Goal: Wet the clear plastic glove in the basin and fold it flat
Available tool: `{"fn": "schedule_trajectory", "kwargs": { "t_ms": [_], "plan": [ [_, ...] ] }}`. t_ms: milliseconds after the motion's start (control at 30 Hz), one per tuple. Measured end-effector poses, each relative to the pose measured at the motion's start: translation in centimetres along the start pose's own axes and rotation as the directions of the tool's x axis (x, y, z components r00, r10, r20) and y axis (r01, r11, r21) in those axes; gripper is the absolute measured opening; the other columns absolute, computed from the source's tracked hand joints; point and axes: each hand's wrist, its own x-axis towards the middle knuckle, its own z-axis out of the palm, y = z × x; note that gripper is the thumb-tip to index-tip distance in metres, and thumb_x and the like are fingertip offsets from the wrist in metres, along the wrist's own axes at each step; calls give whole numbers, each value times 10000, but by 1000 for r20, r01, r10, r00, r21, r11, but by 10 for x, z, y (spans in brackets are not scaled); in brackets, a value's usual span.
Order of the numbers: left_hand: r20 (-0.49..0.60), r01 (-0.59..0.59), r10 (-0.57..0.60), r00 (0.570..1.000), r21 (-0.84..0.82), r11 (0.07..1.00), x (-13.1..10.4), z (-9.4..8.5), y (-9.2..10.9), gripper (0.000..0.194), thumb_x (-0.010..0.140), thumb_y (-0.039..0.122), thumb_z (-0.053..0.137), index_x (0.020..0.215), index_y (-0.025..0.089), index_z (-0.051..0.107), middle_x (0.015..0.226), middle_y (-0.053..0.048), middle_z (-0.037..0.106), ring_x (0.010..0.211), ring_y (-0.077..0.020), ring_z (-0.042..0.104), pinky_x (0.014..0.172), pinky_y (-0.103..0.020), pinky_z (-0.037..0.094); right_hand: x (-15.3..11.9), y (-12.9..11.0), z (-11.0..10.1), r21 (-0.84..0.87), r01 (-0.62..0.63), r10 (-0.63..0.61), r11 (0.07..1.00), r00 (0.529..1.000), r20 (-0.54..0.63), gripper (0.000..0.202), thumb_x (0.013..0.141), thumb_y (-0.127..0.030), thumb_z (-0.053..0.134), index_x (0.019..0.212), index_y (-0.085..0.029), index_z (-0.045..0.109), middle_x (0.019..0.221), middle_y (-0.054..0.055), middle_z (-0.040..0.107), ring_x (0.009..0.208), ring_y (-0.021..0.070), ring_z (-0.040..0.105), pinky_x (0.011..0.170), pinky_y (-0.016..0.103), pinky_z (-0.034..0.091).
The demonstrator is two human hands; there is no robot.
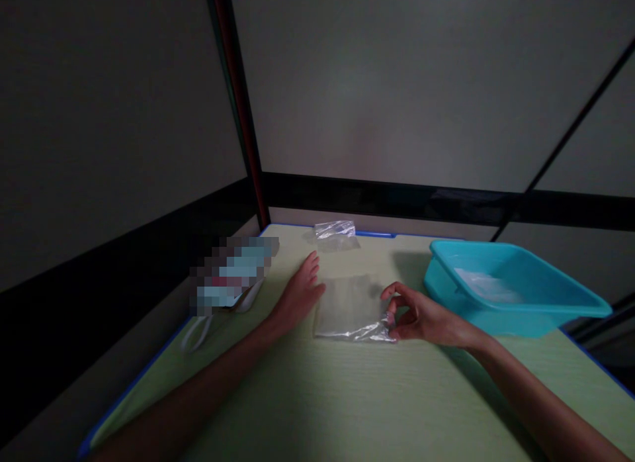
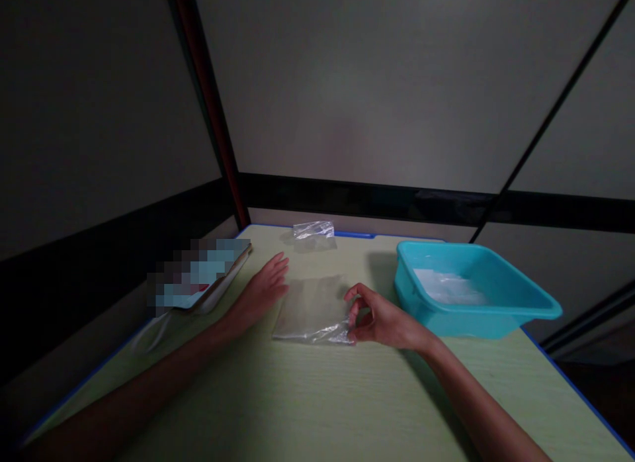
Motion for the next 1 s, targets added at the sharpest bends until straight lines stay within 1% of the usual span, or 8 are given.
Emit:
{"fn": "schedule_trajectory", "kwargs": {
  "t_ms": [67, 133, 233, 300, 367, 567, 867, 1000],
  "plan": [
    [-52, -56, 70, 996, 244, 968, -4, -6, 5, 652, 603, 132, 556, 1208, 150, 311, 1227, -110, 382, 1090, -207, 399, 835, -264, 340, 0, 0, 0, 6, -9, 9, 1000, 1000, -4, 450, 620, -163, 647, 928, -203, 321, 808, -29, 465, 611, 91, 561, 553, 240, 464],
    [-50, -43, 73, 996, 447, 893, -8, -12, 10, 576, 622, 176, 543, 1170, 151, 364, 975, -66, 540, 862, -185, 521, 713, -260, 387, 0, 0, -1, 17, -11, 11, 1000, 1000, -6, 454, 624, -173, 647, 933, -205, 316, 804, -31, 467, 619, 96, 564, 565, 250, 470],
    [82, -9, -46, 996, 569, 822, -12, -19, 12, 504, 630, 222, 541, 1112, 143, 419, 659, 10, 556, 625, -157, 528, 565, -238, 379, 0, 2, -4, 15, -2, 2, 1000, 1000, -14, 478, 623, -192, 652, 957, -211, 311, 795, -36, 470, 620, 103, 567, 575, 267, 478],
    [174, 13, -139, 975, 577, 817, -13, -22, 11, 499, 619, 241, 555, 1090, 129, 431, 604, 24, 549, 564, -145, 512, 494, -217, 351, 1, 5, -6, 25, -2, 2, 1000, 1000, -25, 498, 614, -194, 661, 969, -211, 313, 792, -38, 470, 619, 108, 571, 574, 272, 479],
    [214, 47, -207, 954, 579, 814, -13, -23, 10, 509, 610, 245, 564, 1085, 121, 428, 589, 31, 552, 511, -126, 489, 443, -199, 315, 1, 8, -7, 59, -11, 14, 998, 999, -39, 516, 601, -187, 669, 975, -209, 314, 778, -42, 468, 614, 112, 576, 570, 273, 477],
    [228, 166, -349, 909, 569, 805, -15, -22, 14, 604, 562, 226, 609, 1116, 119, 396, 588, 40, 561, 449, -92, 450, 387, -170, 270, 2, 15, -8, 135, -57, 66, 989, 996, -64, 593, 570, -150, 679, 1022, -214, 301, 721, -55, 476, 595, 122, 576, 548, 273, 464],
    [260, 172, -338, 905, 502, 847, -13, -30, 8, 700, 511, 215, 658, 1152, 151, 383, 582, 62, 550, 424, -81, 455, 371, -159, 267, 0, 7, -5, 70, -62, 67, 996, 995, -77, 630, 528, -170, 703, 1025, -218, 319, 724, -55, 477, 571, 98, 532, 530, 262, 453],
    [249, 173, -345, 905, 525, 834, -14, -31, 10, 746, 510, 218, 658, 1189, 137, 361, 597, 49, 564, 427, -86, 462, 363, -161, 274, -2, 5, -5, 66, -73, 78, 995, 994, -82, 637, 528, -161, 698, 1035, -217, 315, 741, -46, 476, 586, 106, 537, 534, 261, 453]
  ]
}}
